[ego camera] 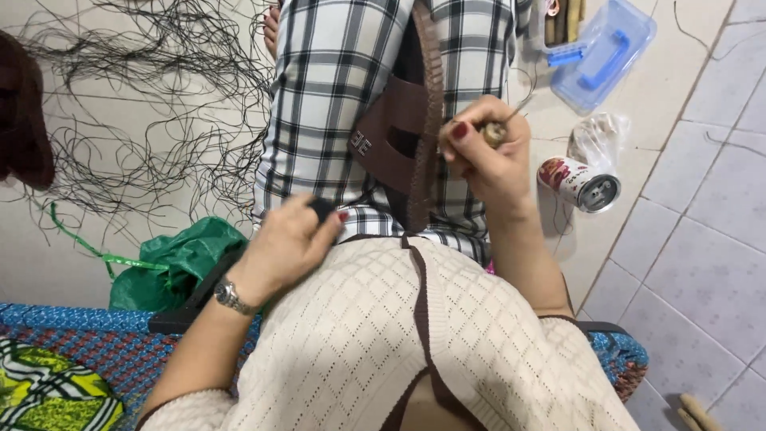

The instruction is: Hand-sewing a brown leather sandal strap using an awl and black thread while sitting on the floor.

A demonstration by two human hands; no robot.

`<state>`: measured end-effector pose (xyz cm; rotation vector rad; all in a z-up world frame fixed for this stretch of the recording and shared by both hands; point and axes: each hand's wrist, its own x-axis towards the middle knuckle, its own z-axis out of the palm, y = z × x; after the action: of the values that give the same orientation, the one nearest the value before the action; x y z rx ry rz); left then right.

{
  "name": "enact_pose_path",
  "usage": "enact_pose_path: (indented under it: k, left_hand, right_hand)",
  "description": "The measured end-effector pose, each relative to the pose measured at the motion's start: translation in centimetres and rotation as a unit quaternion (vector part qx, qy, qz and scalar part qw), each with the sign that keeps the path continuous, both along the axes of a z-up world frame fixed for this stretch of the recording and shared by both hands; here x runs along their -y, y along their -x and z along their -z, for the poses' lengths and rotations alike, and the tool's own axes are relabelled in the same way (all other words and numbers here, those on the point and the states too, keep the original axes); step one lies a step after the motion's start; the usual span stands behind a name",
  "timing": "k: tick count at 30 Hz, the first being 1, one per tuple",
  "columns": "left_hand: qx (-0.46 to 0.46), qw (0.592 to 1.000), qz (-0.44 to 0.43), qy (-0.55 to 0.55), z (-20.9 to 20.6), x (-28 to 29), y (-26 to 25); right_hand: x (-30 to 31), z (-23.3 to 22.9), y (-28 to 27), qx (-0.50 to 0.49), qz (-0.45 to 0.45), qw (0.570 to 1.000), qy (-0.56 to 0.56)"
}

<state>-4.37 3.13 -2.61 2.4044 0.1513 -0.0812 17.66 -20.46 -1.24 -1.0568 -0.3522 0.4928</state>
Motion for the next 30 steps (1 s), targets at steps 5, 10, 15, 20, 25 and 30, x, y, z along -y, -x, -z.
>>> enact_pose_path:
  k: [5, 10, 15, 20, 25, 30]
  left_hand:
    - [-0.19, 0.922, -0.014, 0.338, -2.4, -1.7, -0.6]
    - [-0.262, 0.953, -0.137, -0.067, -1.2, -11.9, -1.2]
    - [-0.118, 0.97, -0.19, -0.098, -8.3, -5.2, -10.1]
    - [-0.18, 0.931, 0.248, -0.2, -7.8, 1.6, -15.1]
    - [-0.027, 0.973, 0.223, -0.053, -6.0, 1.6, -15.7]
    - [0.045, 0.974, 0.213, -0.056, -4.7, 1.5, -15.4]
  right_hand:
    - [0.2, 0.4, -0.3, -0.009, 0.012, 1.0, 0.022]
    - [7.4, -3.0, -3.3, 0.136, -0.01, 0.926, 0.352]
    - [8.9, -7.6, -3.9, 0.395, -0.141, 0.753, 0.507]
    - [6.2, -7.5, -3.9, 0.542, -0.227, 0.598, 0.546]
    - [6.3, -7.0, -4.5, 0.545, -0.232, 0.606, 0.531]
    - [6.0, -7.4, -4.7, 0.552, -0.247, 0.595, 0.529]
